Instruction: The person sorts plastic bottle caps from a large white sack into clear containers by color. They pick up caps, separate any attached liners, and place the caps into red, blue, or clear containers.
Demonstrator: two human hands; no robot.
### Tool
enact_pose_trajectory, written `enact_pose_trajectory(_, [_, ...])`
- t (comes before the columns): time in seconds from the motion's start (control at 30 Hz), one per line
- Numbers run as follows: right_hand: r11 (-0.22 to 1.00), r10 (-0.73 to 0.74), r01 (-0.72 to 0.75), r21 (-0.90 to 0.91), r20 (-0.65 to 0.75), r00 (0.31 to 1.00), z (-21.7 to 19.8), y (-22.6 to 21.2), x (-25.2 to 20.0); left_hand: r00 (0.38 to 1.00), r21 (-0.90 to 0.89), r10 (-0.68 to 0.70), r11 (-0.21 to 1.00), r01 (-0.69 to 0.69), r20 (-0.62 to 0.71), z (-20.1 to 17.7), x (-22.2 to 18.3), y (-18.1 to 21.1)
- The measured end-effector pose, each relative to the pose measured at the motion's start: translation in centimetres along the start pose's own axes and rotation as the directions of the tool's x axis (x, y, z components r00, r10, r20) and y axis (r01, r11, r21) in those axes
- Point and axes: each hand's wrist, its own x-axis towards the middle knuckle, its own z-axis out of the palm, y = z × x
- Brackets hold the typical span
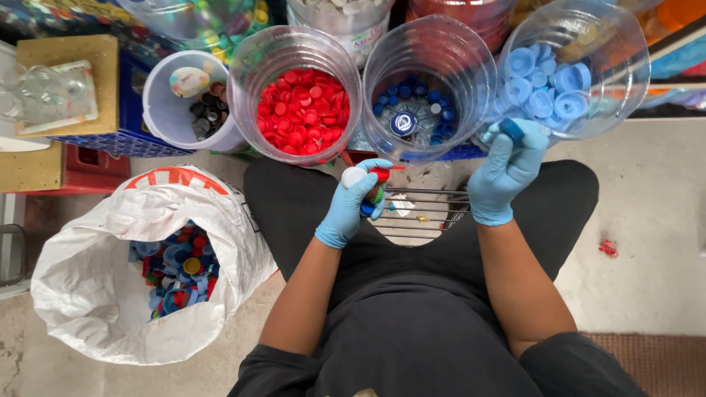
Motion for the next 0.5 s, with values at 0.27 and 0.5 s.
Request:
enact_pose_trajectory(0.27, [0.949,0.293,-0.241,-0.204,0.286,0.912,-0.5,-1.2,0.4,0.997,0.031,-0.080,0.996,0.080,0.001,0.4,0.6,0.6])
enact_pose_trajectory(0.5, [0.996,0.088,-0.089,-0.027,0.581,0.809,0.9,-2.1,-1.8,0.997,0.007,-0.071,0.997,0.070,0.036,1.7,1.7,-0.3])
